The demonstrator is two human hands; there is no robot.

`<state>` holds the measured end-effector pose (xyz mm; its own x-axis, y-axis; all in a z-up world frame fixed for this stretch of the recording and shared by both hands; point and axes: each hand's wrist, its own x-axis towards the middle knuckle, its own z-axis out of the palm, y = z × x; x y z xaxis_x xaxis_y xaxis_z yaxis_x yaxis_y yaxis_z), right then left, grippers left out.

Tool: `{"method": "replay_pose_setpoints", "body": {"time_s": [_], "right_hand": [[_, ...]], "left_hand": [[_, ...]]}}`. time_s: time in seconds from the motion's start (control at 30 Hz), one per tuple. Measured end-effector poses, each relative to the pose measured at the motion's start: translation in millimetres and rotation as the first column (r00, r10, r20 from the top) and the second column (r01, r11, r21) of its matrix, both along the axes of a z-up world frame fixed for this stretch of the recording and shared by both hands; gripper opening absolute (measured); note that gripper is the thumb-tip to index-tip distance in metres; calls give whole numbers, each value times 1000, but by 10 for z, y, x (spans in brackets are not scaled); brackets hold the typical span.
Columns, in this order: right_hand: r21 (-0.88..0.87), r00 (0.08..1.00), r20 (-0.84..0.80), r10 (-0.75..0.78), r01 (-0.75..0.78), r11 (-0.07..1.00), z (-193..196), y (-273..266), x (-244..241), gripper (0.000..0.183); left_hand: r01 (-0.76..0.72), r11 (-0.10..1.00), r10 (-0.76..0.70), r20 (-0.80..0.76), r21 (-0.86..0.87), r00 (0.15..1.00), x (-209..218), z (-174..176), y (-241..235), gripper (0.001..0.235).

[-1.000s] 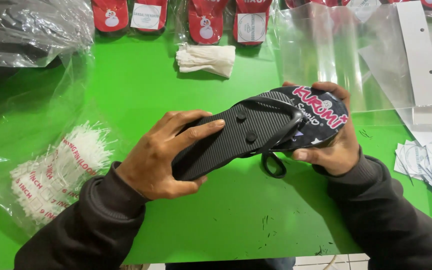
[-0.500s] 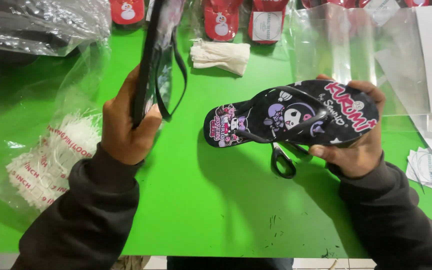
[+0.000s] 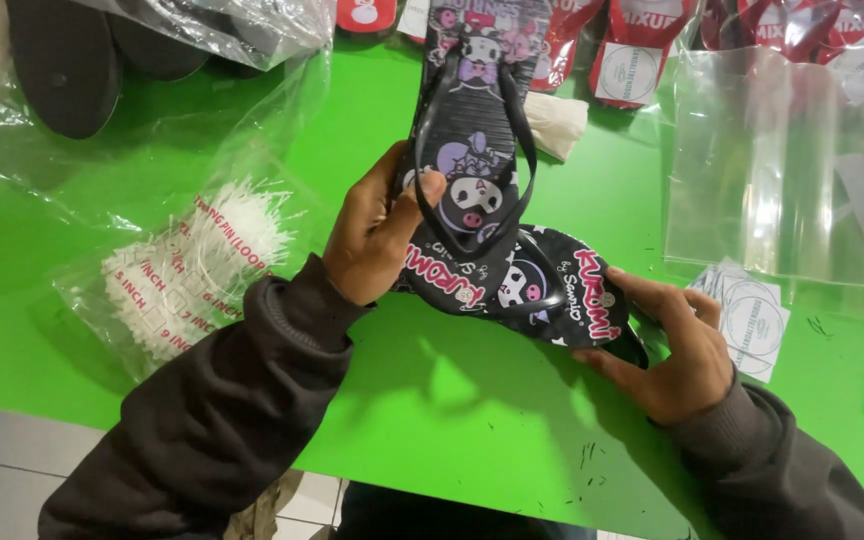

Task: The person is finishing and packaging flip-flops by attaching plastic loops, placing them in bags with cardboard headers, and trimming excess material with scissors.

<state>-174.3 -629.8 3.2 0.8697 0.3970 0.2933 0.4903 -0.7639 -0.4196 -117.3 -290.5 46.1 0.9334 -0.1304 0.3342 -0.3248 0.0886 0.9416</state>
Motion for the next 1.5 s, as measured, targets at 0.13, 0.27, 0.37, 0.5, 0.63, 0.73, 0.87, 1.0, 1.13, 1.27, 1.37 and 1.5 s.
{"method": "replay_pose_setpoints", "body": {"time_s": [0.13,0.27,0.37,0.5,0.63,0.73,0.87,1.0,1.13,1.27,1.37,1.5], "right_hand": [[-8,991,135,0,1,1000,30,39,-2,78],[23,979,187,-79,76,997,45,-24,-69,71],[25,970,206,-131,129,991,26,-24,-87,70],[-47,966,235,-107,122,991,-13,18,-50,64],[-145,964,262,42,-4,989,92,94,4,56],[-203,982,181,43,-6,979,176,-68,92,58],[-280,997,-42,62,-71,957,231,-364,252,46],[-284,994,-65,89,-104,953,184,-362,278,51],[-241,984,-132,122,-152,959,234,-311,273,62],[-351,995,-90,53,-82,933,214,-241,185,86],[-289,994,-103,26,-55,956,119,-321,232,57],[-346,999,-27,18,-27,938,181,-332,202,48]], "left_hand": [[8,1000,-9,-26,-16,1000,1,-17,-6,45],[-23,998,23,-2,-64,1000,1,-35,-15,44],[-74,991,75,6,-109,997,38,-90,-4,51],[-69,982,71,6,-174,997,14,-83,-12,47],[-5,966,6,2,-257,1000,47,-185,-39,46],[67,933,-75,-9,-354,997,43,-217,-51,46],[48,878,-124,-130,-476,984,18,-240,-91,43],[19,899,-88,-139,-437,986,33,-234,-73,45],[4,935,-20,-41,-353,999,57,-316,-59,42],[-39,962,32,-31,-272,999,86,-398,-60,44],[-50,956,19,-109,-290,994,62,-344,-75,48],[-50,955,14,-127,-291,992,65,-381,-86,57]]}}
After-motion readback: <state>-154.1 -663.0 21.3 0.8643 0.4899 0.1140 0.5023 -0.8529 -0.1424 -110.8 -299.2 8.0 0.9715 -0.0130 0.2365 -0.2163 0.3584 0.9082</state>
